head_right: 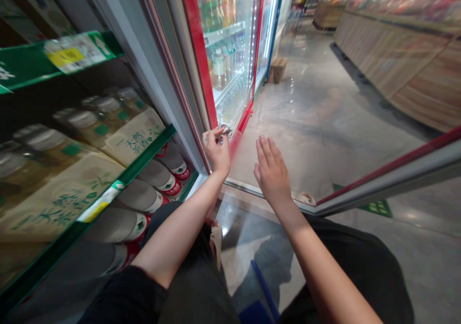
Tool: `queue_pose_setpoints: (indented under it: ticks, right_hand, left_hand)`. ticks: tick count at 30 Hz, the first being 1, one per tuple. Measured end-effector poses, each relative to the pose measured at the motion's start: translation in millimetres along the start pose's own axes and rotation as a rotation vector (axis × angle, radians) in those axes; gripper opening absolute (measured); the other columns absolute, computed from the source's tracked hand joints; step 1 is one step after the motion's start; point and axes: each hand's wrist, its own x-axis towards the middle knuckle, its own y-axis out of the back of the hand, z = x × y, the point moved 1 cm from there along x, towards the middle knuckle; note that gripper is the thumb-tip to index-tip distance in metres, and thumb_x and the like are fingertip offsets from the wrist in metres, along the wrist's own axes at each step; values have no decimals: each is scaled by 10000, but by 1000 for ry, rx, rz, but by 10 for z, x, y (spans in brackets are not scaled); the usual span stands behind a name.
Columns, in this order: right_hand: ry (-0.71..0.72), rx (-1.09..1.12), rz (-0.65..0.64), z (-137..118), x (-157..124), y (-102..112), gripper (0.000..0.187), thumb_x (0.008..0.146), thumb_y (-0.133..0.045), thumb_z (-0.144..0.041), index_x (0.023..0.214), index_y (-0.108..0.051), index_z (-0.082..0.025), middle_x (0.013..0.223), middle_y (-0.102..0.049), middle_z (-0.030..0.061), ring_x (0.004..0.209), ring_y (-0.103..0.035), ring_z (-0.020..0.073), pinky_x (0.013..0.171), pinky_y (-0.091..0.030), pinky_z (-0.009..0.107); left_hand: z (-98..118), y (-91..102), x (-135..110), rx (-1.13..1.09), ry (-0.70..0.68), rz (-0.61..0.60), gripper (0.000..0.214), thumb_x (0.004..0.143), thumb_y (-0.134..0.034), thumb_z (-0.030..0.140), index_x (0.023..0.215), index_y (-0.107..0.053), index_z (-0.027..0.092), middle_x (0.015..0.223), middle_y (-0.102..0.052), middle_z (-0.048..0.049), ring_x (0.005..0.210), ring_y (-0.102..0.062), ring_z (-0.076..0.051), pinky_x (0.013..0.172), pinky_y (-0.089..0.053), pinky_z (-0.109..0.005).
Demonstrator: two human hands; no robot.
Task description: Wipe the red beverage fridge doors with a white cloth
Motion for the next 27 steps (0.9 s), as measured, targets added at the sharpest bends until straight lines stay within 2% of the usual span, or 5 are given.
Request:
queue_pose_setpoints:
  ticks: [4, 10, 17, 22, 27]
  right_hand:
    - [-14, -2, 1, 18, -7, 40, 890, 1028, -501, -124, 1767, -16, -227, 1793, -316, 152, 1678, -254, 331, 1338, -333, 609]
    - [-7, -23, 17, 28, -82, 45, 909, 1028, -511, -110, 1764, 13, -217, 1787, -323, 168, 1683, -240, 326, 1333, -349, 594]
    - [-28, -5, 26, 87, -210, 106, 916, 1024, -518, -106, 1765, 4, -238, 1781, -340, 161, 1671, -276, 334, 1325, -364, 604]
    - [-38, 3, 14, 105, -326, 138, 916, 1009, -519, -82, 1766, -24, -224, 1770, -364, 159, 1661, -303, 330, 1320, -379, 598]
    - [-38, -17, 15, 172, -357, 146, 882, 1016, -512, -85, 1766, -62, -204, 1759, -387, 162, 1662, -306, 318, 1319, -385, 580]
  left_hand:
    - [-21, -4, -123, 36, 50, 2, 242, 883, -670, -9, 954, -689, 221, 1046, -656, -50, 1102, -678, -206, 1032, -530, -335]
    - [63, -60, -165, 45, -104, -117, 248, 882, -688, 7, 981, -708, 234, 1047, -658, -40, 1091, -672, -208, 1067, -510, -362]
    - [-14, -44, -63, 37, -55, -24, 245, 874, -687, 7, 971, -709, 230, 1071, -667, -47, 1124, -673, -201, 1054, -524, -338]
    - [28, -88, -285, 57, -111, -164, 237, 867, -706, 20, 966, -723, 235, 1061, -684, -45, 1087, -675, -209, 1064, -513, -361]
    - [142, -100, -140, 10, -216, -197, 203, 932, -709, 95, 1040, -740, 264, 1086, -693, -41, 1119, -665, -208, 1056, -519, -365]
